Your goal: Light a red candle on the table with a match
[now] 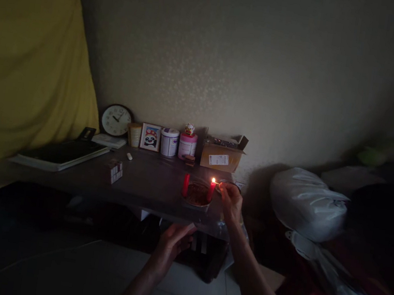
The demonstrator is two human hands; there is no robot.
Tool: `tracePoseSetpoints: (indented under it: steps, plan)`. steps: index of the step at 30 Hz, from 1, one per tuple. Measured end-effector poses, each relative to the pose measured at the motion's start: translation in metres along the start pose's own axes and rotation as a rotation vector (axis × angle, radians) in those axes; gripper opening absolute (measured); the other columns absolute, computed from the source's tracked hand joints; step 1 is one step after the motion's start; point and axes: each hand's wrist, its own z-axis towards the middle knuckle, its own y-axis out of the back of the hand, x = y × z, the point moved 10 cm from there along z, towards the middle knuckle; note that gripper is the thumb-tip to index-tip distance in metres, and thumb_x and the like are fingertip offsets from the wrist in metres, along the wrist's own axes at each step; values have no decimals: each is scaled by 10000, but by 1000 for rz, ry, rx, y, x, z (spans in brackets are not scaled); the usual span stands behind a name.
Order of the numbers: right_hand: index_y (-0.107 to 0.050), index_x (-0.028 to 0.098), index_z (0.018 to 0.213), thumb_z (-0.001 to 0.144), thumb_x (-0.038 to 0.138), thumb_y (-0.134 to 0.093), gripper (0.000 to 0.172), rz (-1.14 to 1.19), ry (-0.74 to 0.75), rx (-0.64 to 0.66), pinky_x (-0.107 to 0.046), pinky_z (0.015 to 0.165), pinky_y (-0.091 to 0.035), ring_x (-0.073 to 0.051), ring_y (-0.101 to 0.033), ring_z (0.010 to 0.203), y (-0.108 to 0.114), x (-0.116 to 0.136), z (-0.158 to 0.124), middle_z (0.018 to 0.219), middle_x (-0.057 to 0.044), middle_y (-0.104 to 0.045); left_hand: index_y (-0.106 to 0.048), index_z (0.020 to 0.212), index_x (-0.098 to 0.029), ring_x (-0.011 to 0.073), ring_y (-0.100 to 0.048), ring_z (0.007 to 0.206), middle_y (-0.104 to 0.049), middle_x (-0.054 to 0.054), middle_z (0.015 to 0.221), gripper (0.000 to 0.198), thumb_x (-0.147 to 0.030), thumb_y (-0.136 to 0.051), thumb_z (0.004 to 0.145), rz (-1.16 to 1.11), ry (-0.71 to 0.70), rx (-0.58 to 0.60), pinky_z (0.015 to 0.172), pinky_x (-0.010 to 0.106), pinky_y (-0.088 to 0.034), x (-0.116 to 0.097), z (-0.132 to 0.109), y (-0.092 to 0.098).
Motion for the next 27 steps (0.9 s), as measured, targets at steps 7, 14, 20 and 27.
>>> tracePoseSetpoints:
  steps: [7,14,20,27]
  plan:
    - [-622,167,781,714,417,-608,259,44,-19,10,-286,641,-475,-172,-596,701,-1,-3,2,772,-45,-663,-631,865,-171,147,-642,758,-704,86,976,268,-367,-695,693,9,0,18,669,253,-470,1,1,-2]
    - [-625,173,771,714,440,-608,274,96,-24,35,-298,650,-479,-176,-595,693,3,-2,3,742,-41,-663,-630,832,-163,148,-638,747,-704,76,906,252,-361,-697,691,3,-7,15,665,257,-473,1,2,-1]
    - [-602,184,706,705,422,-636,241,242,-70,52,-259,610,-458,-123,-538,610,21,28,6,660,11,-584,-632,793,-172,146,-636,729,-703,51,830,232,-363,-701,681,8,4,-10,656,253,-470,3,2,3]
    - [-570,213,668,728,543,-538,337,213,-185,190,-248,512,-408,-114,-466,530,67,13,0,600,22,-518,-656,836,-178,147,-638,718,-711,63,863,259,-363,-711,663,33,14,-32,632,251,-468,5,3,4]
